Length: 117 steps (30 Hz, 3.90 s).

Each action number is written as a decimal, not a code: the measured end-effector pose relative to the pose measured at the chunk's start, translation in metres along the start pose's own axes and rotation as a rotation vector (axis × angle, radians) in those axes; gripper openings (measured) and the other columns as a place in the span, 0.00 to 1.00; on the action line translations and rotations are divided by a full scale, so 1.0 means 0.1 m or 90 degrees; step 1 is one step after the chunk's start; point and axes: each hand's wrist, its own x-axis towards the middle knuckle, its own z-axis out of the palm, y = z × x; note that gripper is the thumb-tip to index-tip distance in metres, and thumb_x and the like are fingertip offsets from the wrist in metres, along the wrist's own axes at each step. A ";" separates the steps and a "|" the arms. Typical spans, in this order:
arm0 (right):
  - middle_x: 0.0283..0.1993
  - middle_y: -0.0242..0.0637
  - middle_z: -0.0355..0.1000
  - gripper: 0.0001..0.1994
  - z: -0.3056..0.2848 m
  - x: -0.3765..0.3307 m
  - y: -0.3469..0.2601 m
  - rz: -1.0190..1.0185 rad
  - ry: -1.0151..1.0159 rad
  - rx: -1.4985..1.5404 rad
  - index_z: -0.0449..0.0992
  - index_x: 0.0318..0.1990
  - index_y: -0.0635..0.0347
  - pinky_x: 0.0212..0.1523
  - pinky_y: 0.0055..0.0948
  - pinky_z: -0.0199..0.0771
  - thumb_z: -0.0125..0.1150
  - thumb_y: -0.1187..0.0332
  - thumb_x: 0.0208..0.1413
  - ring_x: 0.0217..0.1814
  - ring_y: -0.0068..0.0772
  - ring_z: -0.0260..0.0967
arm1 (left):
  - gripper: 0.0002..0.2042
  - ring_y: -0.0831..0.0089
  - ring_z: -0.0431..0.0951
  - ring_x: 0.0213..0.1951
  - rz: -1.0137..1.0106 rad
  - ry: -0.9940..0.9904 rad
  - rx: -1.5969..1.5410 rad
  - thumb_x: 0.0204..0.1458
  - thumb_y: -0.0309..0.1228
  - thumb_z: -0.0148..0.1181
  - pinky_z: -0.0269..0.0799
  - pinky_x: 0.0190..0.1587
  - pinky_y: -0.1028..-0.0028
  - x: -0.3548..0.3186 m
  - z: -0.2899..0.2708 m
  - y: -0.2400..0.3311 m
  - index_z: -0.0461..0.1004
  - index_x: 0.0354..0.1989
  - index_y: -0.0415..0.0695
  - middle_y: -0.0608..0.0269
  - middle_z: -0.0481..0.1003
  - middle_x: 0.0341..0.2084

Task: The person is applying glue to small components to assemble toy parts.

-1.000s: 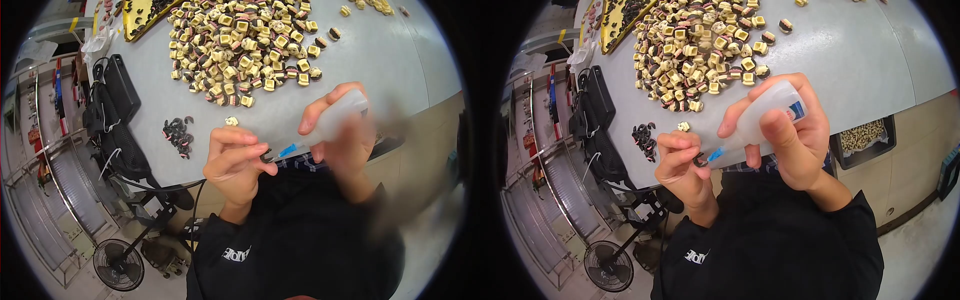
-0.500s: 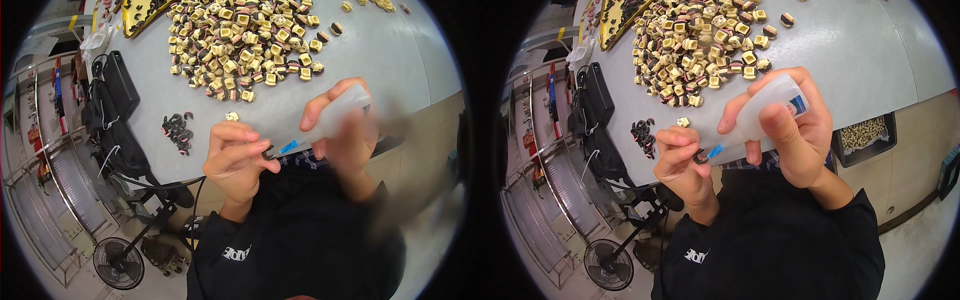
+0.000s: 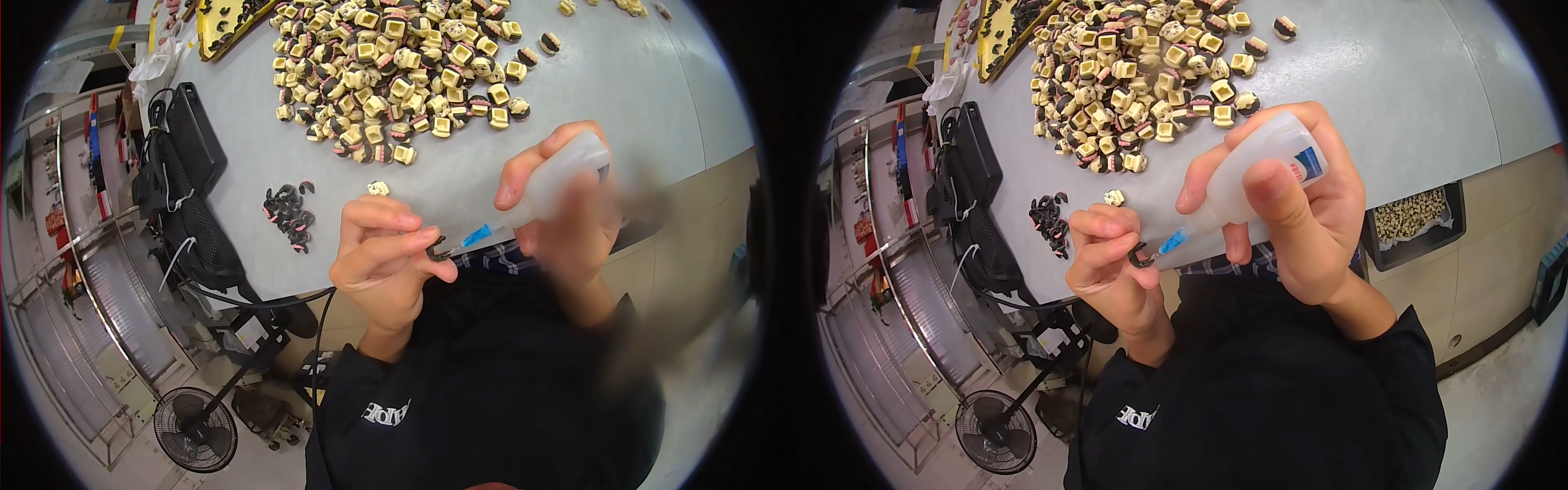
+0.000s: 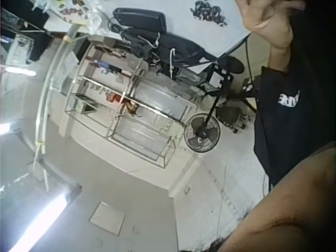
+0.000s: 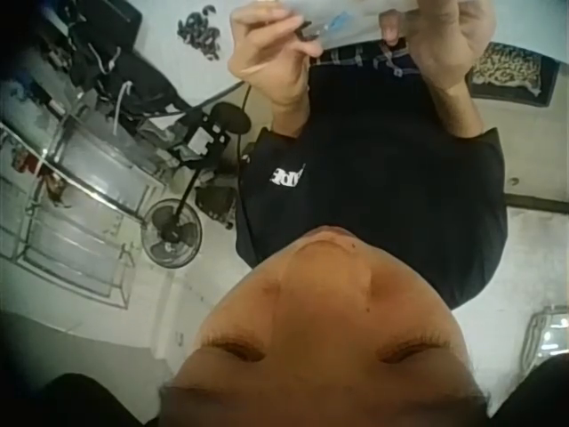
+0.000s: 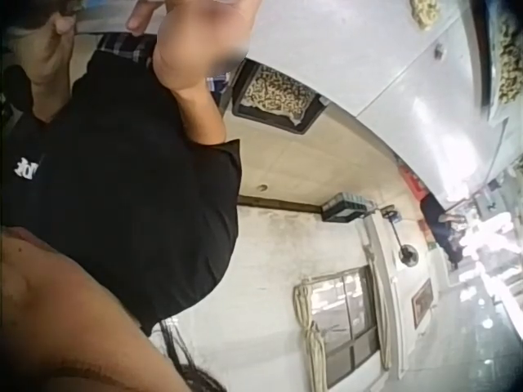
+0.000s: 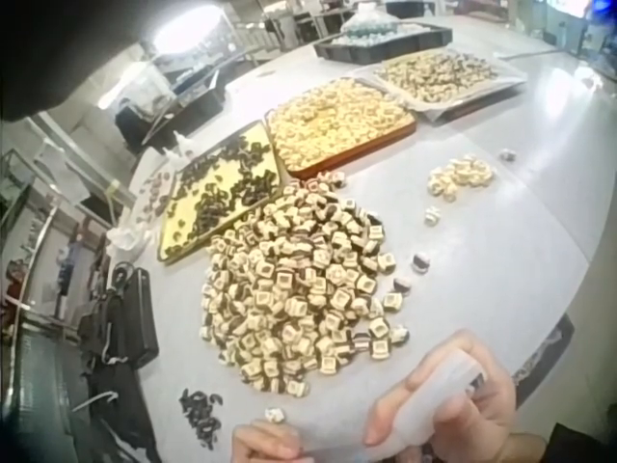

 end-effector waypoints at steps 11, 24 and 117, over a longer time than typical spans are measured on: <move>0.28 0.51 0.70 0.17 0.02 -0.01 0.05 -0.036 0.029 -0.044 0.58 0.42 0.63 0.13 0.14 0.58 0.44 0.56 0.59 0.11 0.18 0.56 | 0.16 0.71 0.66 0.32 0.020 -0.009 0.023 0.25 0.30 0.73 0.63 0.31 0.75 0.01 0.00 -0.02 0.76 0.27 0.41 0.65 0.68 0.31; 0.27 0.48 0.68 0.21 0.06 -0.02 0.08 -0.053 0.052 -0.136 0.57 0.44 0.62 0.09 0.14 0.50 0.38 0.50 0.60 0.08 0.16 0.49 | 0.16 0.71 0.66 0.32 0.027 -0.020 0.025 0.26 0.29 0.72 0.63 0.32 0.73 0.01 -0.02 -0.02 0.76 0.27 0.40 0.64 0.68 0.31; 0.37 0.43 0.71 0.17 0.23 -0.57 -0.20 0.310 -0.091 0.059 0.67 0.40 0.68 0.42 0.24 0.69 0.65 0.69 0.45 0.43 0.32 0.69 | 0.12 0.65 0.64 0.41 0.367 -0.111 0.469 0.29 0.41 0.66 0.63 0.39 0.69 -0.06 -0.09 0.57 0.80 0.26 0.55 0.73 0.73 0.32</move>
